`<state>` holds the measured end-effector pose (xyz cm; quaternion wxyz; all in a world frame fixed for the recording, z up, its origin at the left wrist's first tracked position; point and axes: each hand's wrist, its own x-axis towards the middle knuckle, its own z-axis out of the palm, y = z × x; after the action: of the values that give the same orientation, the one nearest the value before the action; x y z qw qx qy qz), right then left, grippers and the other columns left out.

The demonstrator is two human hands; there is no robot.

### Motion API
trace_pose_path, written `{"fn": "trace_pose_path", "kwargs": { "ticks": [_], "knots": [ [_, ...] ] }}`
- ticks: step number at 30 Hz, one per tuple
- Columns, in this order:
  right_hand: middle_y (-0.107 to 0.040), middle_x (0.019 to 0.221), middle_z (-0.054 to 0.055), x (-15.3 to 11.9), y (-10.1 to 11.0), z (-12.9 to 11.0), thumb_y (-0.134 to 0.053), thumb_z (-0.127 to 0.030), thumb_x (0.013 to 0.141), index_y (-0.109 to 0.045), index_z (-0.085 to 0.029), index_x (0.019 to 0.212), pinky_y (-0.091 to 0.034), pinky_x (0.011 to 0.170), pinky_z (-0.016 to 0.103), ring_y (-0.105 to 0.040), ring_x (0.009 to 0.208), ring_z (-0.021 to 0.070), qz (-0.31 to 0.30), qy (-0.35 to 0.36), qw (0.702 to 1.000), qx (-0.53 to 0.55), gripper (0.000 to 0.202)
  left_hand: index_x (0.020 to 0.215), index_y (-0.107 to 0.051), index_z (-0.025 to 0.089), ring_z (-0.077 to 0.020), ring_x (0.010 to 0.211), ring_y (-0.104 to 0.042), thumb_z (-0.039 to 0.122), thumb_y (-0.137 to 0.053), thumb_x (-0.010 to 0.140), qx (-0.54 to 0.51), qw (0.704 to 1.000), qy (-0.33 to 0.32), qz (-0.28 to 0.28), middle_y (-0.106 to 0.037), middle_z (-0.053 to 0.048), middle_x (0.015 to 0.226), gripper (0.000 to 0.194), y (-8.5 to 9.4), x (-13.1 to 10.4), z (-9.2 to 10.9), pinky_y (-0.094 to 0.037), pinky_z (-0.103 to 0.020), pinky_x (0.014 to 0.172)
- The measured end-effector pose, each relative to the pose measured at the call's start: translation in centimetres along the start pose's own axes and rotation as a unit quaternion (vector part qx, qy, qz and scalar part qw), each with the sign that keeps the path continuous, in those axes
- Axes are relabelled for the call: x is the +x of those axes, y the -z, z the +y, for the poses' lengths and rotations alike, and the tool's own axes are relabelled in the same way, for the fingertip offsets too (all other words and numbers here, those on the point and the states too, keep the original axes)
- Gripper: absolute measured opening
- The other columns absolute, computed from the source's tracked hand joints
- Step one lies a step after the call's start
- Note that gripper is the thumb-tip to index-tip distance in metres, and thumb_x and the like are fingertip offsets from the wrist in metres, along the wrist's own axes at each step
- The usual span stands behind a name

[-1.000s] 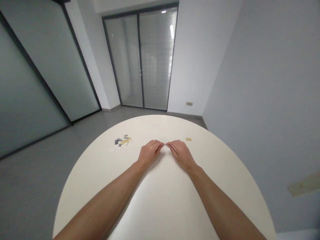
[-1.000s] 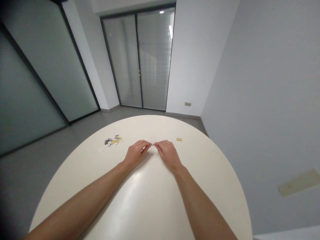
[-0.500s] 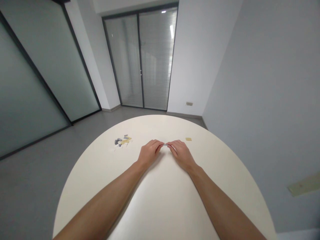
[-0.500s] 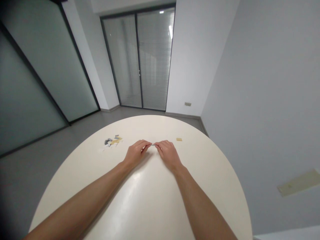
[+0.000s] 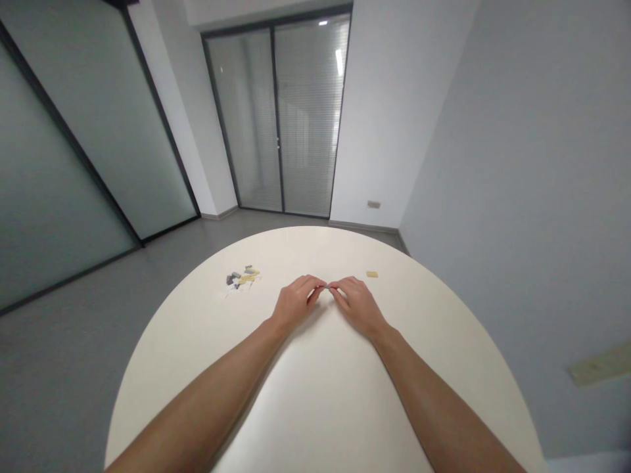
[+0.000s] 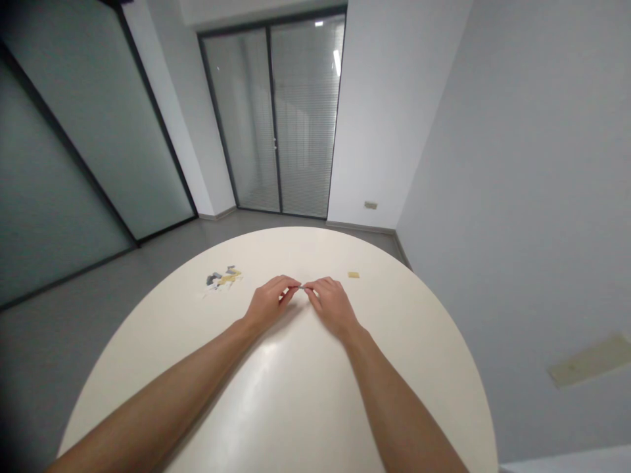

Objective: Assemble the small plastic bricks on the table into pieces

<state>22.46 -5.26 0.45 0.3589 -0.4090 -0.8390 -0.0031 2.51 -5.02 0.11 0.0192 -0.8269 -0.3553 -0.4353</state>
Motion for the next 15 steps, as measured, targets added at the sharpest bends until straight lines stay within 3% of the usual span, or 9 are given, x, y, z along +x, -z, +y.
{"fn": "trace_pose_path", "kwargs": {
  "ticks": [15],
  "knots": [
    [-0.074, 0.098, 0.006, -0.02, -0.07, -0.06, -0.053, -0.027, 0.098, -0.069, -0.024, 0.106, -0.045, 0.085, 0.040, -0.062, 0.096, 0.0230, -0.010, 0.000, 1.000, -0.008, 0.018, 0.105, -0.065, 0.022, -0.0140, 0.093, -0.066, 0.026, -0.048, 0.099, -0.032, 0.999, -0.003, -0.021, -0.071, -0.004, 0.097, 0.018, -0.23, -0.19, -0.19, -0.057, -0.025, 0.074]
  ]
}}
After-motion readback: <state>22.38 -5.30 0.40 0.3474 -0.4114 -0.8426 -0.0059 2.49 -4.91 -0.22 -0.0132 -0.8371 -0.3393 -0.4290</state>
